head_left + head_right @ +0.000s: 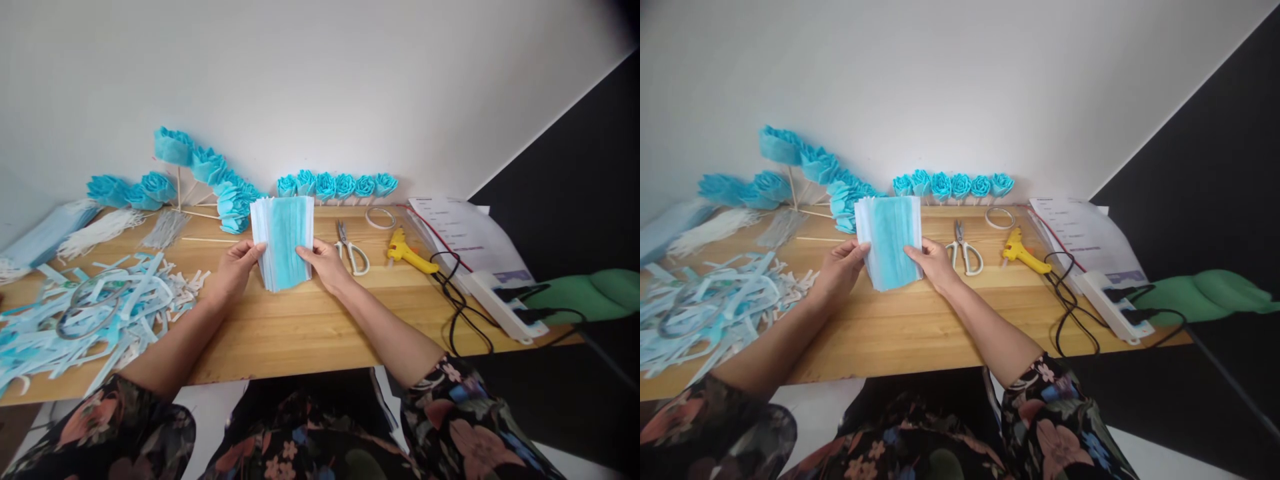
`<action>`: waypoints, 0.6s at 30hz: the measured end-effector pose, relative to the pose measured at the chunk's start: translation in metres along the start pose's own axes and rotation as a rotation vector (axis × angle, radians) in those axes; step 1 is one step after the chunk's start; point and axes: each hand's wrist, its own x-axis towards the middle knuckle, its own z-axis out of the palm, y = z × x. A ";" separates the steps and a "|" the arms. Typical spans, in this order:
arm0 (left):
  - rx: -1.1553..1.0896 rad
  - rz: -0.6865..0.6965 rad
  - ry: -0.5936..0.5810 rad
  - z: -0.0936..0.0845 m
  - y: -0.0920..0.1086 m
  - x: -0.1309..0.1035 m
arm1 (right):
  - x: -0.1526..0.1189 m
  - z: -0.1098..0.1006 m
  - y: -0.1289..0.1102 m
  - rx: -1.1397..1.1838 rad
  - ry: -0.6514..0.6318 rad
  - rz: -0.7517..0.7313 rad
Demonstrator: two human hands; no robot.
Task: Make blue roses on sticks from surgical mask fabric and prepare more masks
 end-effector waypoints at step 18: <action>0.066 0.158 -0.051 -0.001 -0.001 0.001 | 0.002 -0.001 0.004 0.112 -0.026 0.081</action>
